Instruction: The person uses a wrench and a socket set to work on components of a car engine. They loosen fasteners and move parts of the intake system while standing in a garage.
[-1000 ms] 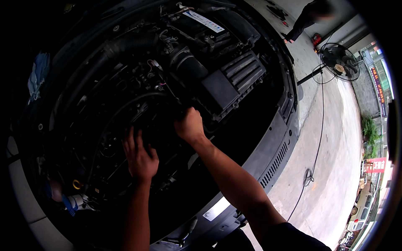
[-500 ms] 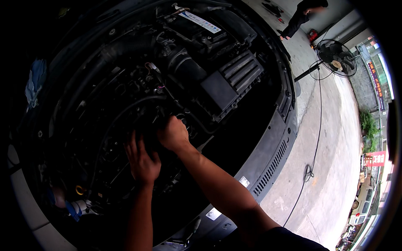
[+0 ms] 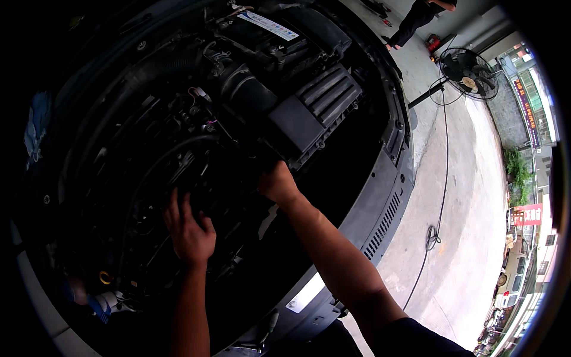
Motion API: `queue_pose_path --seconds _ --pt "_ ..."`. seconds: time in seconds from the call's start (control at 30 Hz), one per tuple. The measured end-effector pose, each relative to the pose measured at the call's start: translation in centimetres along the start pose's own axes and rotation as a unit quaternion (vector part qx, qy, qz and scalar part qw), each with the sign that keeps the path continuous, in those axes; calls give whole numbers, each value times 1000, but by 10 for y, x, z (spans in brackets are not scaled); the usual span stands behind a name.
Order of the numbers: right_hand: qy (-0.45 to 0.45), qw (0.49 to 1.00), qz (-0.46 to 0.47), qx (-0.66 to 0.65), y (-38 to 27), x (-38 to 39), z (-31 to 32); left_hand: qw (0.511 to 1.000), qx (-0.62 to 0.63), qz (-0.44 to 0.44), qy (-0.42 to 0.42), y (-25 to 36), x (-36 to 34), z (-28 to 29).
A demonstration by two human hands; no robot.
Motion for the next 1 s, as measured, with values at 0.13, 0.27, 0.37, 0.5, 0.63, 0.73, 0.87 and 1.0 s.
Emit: queue_pose_path --seconds 0.13,0.27,0.37,0.5,0.63,0.73,0.87,1.0 --pt "-142 975 -168 -39 9 -31 -13 1000 20 1 -2 -9 2 -5" --pt "-229 941 -225 -104 -13 -30 4 1000 23 12 5 -10 3 -5" --pt "-272 938 -83 -196 12 -46 7 1000 22 0 19 -5 3 -7" --pt "-74 994 58 50 -25 -36 9 999 5 -31 23 -12 1 -1" --pt "-75 994 -71 32 -52 -12 16 1000 -15 -25 12 -13 2 -5" --pt "-11 997 -72 -16 -36 -18 2 999 -1 -37 21 -8 1 -5" --pt "-18 994 -103 -18 -45 -25 7 999 -5 -37 26 -6 1 -6" --pt "-29 996 -79 21 -57 -33 11 999 1 -28 30 -7 2 -3"
Point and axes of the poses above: each hand's wrist, its own x-axis away from the middle knuckle, its own z-axis out of the back of the hand, y = z × x, the point moved 2 cm from there along -x, towards the middle knuckle, and after that the axes turned 13 degrees about x, right-handed, at the moved point
